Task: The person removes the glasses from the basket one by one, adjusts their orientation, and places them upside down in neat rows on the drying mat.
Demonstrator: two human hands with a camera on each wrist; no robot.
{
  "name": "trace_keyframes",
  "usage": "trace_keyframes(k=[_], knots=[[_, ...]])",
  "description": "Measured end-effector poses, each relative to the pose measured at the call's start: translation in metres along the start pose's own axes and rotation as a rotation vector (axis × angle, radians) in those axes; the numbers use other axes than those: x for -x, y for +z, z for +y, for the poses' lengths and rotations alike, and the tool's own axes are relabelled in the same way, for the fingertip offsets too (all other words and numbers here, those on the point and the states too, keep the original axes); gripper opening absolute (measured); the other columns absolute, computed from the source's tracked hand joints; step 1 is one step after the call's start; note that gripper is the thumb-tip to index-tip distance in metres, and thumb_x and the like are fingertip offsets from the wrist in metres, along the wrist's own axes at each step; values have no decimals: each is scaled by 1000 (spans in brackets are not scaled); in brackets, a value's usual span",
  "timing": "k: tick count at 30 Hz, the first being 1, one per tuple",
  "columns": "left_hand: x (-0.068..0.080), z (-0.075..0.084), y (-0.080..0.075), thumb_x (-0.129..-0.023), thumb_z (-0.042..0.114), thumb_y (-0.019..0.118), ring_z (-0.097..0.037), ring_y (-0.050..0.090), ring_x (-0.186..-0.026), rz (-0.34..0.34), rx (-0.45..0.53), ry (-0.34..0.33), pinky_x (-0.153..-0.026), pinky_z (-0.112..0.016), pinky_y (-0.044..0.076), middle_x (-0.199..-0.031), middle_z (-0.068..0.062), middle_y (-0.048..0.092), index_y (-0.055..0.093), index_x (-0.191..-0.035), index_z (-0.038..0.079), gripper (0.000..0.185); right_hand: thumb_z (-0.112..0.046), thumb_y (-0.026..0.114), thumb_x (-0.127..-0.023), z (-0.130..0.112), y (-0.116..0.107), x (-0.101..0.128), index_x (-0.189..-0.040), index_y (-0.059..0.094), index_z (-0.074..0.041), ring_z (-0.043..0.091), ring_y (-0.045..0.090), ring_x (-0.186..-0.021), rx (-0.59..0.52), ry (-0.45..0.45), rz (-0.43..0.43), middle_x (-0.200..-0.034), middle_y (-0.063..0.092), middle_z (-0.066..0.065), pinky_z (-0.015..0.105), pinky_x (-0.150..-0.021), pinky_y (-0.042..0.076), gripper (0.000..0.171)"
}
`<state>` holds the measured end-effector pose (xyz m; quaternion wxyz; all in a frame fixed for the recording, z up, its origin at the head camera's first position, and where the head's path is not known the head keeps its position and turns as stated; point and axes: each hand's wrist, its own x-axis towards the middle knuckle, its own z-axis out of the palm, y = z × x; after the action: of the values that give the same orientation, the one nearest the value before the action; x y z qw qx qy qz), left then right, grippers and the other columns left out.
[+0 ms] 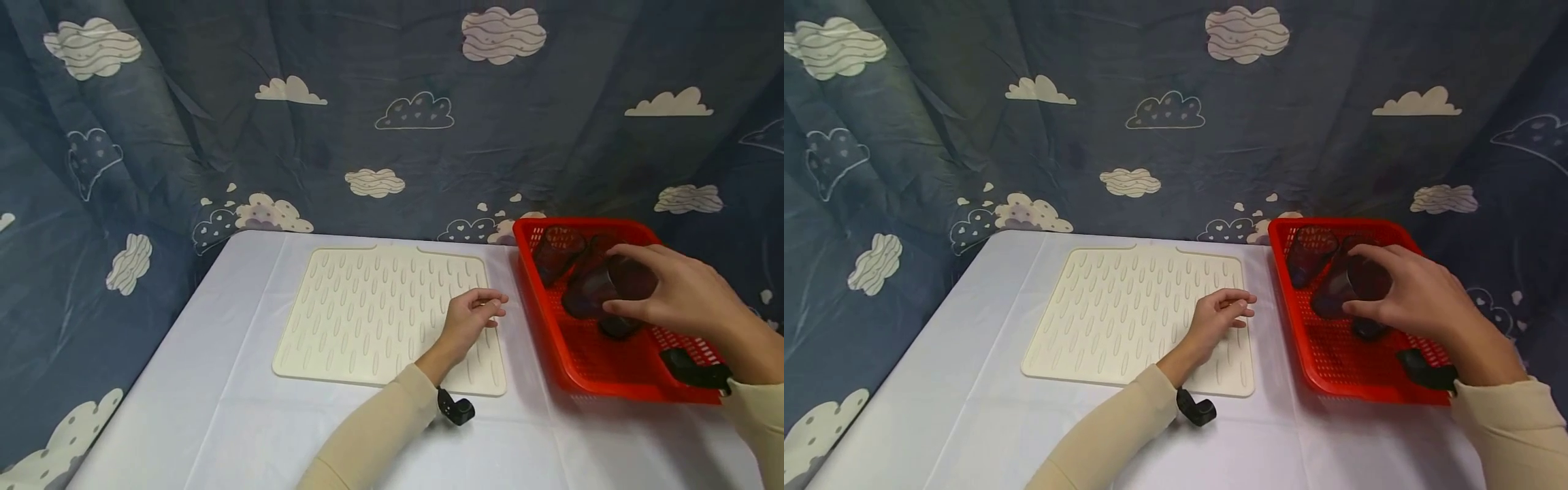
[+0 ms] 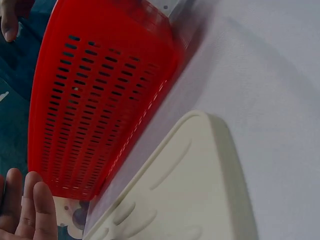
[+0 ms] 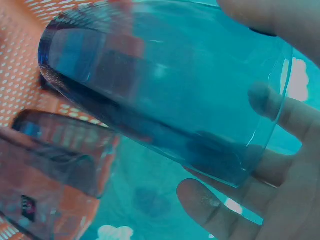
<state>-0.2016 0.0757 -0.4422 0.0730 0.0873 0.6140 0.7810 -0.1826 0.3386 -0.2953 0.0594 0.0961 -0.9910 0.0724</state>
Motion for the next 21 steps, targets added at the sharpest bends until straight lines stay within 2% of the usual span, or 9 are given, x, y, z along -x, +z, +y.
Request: trace_keyframes(k=[3, 9, 14, 17, 21], knots=[[-1, 2, -4, -96, 8, 59, -6, 69, -85, -9, 16, 4, -83, -37, 61, -120, -18, 71, 69, -118, 1, 25, -41, 92, -64, -6, -4, 3, -136, 51, -11, 46, 54, -95, -19, 13, 51, -121, 52, 31, 69, -74, 47, 88], [-2, 9, -8, -100, 18, 57, -20, 73, -101, -57, 88, -4, -80, -26, 60, -127, -18, 68, 66, -123, 3, 28, -33, 94, -62, -15, -18, 17, -141, 47, -8, 52, 47, -101, -36, 15, 148, -126, 47, 34, 74, -79, 41, 95], [0, 17, -14, -100, 21, 56, -20, 72, -104, -70, 102, -4, -83, -27, 60, -130, -19, 66, 65, -124, 7, 29, -29, 96, -59, -31, -27, 23, -144, 48, -10, 50, 47, -105, -92, -32, 196, -132, 48, 31, 75, -80, 42, 99], [3, 19, -20, -100, 21, 56, -27, 70, -109, -74, 109, -20, -85, -29, 60, -131, -17, 66, 64, -126, 7, 30, -28, 97, -58, -41, -29, 22, -144, 49, -11, 49, 49, -106, -137, -59, 205, -135, 49, 30, 76, -82, 43, 100], [7, 19, -25, -102, 22, 53, -37, 64, -121, -156, 122, -52, -92, -34, 58, -136, -16, 63, 59, -133, 4, 37, -27, 97, -56, -51, -29, 23, -141, 52, -11, 45, 52, -104, -169, -97, 225, -134, 51, 27, 73, -78, 47, 98]])
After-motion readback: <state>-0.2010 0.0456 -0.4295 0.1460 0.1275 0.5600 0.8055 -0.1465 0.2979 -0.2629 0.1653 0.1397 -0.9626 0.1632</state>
